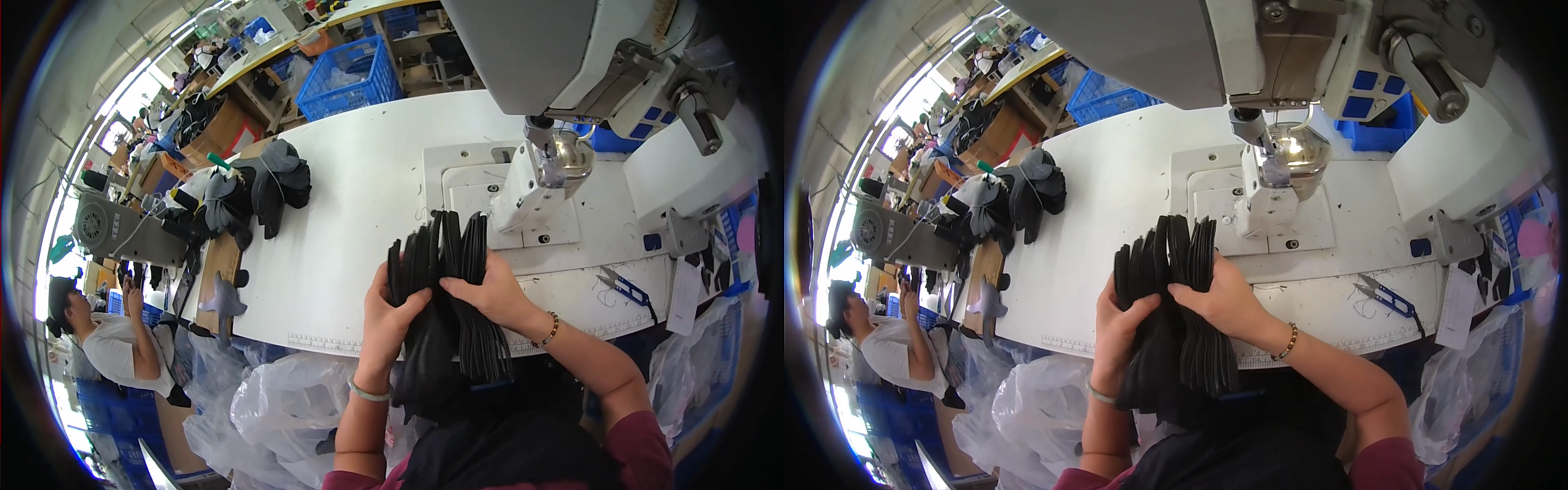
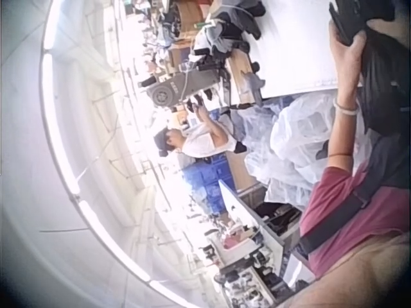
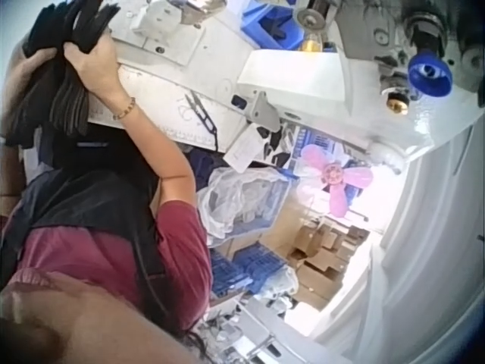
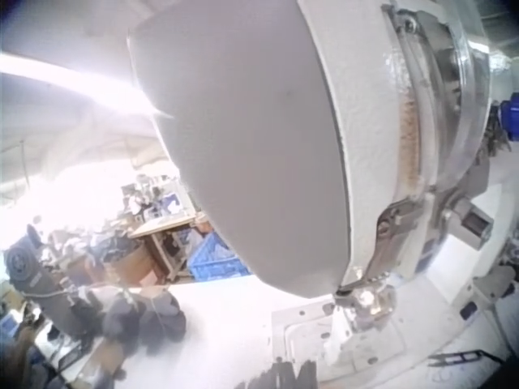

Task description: Sorting and inspecting black shoe upper components at a factory workstation.

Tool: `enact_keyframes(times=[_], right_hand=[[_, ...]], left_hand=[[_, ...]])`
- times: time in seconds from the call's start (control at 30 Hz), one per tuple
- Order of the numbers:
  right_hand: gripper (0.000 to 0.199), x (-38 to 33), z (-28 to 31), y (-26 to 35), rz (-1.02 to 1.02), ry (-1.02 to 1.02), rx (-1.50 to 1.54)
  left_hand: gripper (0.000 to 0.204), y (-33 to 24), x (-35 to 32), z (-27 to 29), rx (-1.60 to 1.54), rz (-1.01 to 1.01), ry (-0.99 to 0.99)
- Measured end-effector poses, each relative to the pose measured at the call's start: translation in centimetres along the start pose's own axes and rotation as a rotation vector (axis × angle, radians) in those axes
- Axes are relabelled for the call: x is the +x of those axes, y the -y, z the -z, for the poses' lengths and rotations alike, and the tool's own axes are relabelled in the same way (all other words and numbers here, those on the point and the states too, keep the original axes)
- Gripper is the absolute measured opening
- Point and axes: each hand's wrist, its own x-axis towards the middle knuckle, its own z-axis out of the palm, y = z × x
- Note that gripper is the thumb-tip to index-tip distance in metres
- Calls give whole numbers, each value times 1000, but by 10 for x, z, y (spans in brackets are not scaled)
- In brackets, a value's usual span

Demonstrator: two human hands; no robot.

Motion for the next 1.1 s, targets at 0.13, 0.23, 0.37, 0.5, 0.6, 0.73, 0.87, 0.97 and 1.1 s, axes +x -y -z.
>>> enact_keyframes(times=[0.13, 0.23, 0.37, 0.5, 0.6, 0.73, 0.87, 0.97, 1.1], right_hand=[[47, 1, -9, 9, 6, -17, -83], [48, 6, -11, 14, -81, -21, -177], [50, 8, -13, 6, -86, -5, -17], [49, 4, -19, 8, -43, 13, 123], [49, 8, -14, 5, 4, -32, 91], [48, 11, -12, 5, 130, -17, -151], [49, 15, -9, -8, 261, -99, -224], [45, 11, -15, -1, 291, -213, -127], [39, 5, -10, 13, 118, -85, -128]], left_hand=[[38, 4, -5, 5, -13, -2, -136], [20, 0, -6, -1, 8, -4, -109], [31, 1, -5, -1, -39, -12, -118], [34, 4, -6, -7, -98, -141, -139], [37, 6, -4, -1, -48, -146, -76], [40, -2, 3, 10, 29, 59, 129], [38, -2, 6, 3, 9, 97, 79], [37, -4, 4, 2, -36, 73, 68], [36, -8, 7, 3, 61, 105, 79]])
